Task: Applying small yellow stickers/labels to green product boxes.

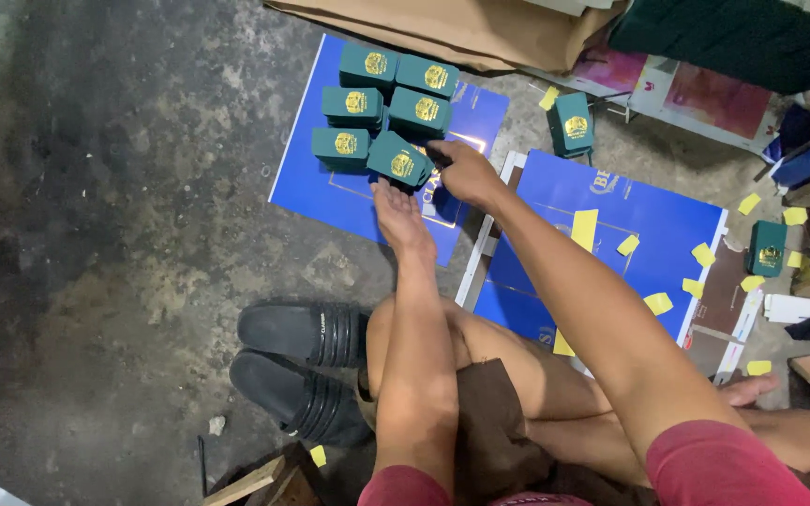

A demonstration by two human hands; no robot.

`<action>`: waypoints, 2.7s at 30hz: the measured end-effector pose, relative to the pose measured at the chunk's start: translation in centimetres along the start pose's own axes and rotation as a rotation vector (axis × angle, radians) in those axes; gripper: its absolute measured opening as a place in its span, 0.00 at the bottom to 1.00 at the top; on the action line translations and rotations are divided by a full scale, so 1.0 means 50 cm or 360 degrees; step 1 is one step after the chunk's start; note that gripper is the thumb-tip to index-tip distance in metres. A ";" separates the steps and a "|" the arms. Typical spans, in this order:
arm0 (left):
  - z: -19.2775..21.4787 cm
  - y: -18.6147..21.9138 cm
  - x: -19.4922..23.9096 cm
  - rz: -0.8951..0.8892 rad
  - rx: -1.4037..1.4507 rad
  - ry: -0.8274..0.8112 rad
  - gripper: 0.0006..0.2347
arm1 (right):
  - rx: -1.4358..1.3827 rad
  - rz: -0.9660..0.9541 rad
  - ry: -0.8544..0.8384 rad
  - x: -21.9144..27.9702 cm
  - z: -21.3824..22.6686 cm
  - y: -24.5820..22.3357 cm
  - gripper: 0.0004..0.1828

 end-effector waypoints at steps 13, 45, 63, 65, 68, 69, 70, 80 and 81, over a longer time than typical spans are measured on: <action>0.053 -0.057 -0.039 -0.0049 0.0133 0.0031 0.37 | 0.0222 -0.0092 -0.0218 -0.005 0.007 -0.117 0.44; -0.014 -0.044 0.002 -0.0133 -0.0459 0.0556 0.27 | 0.0018 -0.0364 -0.0407 -0.051 -0.033 -0.069 0.32; -0.039 -0.022 0.030 0.0181 -0.0670 0.0530 0.34 | -0.0110 -0.0405 -0.0060 0.052 0.042 -0.060 0.35; 0.039 -0.183 -0.080 0.0171 -0.0695 0.0211 0.36 | -0.0180 -0.0417 0.0063 0.094 0.098 -0.035 0.35; 0.007 -0.189 -0.073 0.0403 -0.0737 -0.0407 0.37 | -0.0341 -0.0423 0.0194 0.198 0.183 0.020 0.35; -0.023 -0.159 -0.038 0.0635 -0.0771 -0.0691 0.36 | -0.0442 -0.0406 0.0192 0.233 0.211 0.040 0.34; -0.027 -0.161 -0.012 0.0658 -0.0797 -0.0763 0.36 | -0.0452 -0.0417 0.0271 0.278 0.239 0.071 0.34; -0.034 -0.108 0.194 -0.0389 -0.1680 -0.1262 0.18 | 0.0214 -0.0453 0.0477 0.657 0.326 0.180 0.41; -0.047 -0.077 0.243 -0.0686 -0.1914 -0.1294 0.17 | 0.0409 -0.0297 0.0445 0.668 0.321 0.170 0.41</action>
Point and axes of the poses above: each hand's wrist, its own x-axis away from the middle knuckle, its own z-axis out of the back of the hand, y = z × x, the point moved 2 cm from there along -x, towards the middle knuckle, and after that the axes turned 3 degrees about x, right-handed, at the moved point
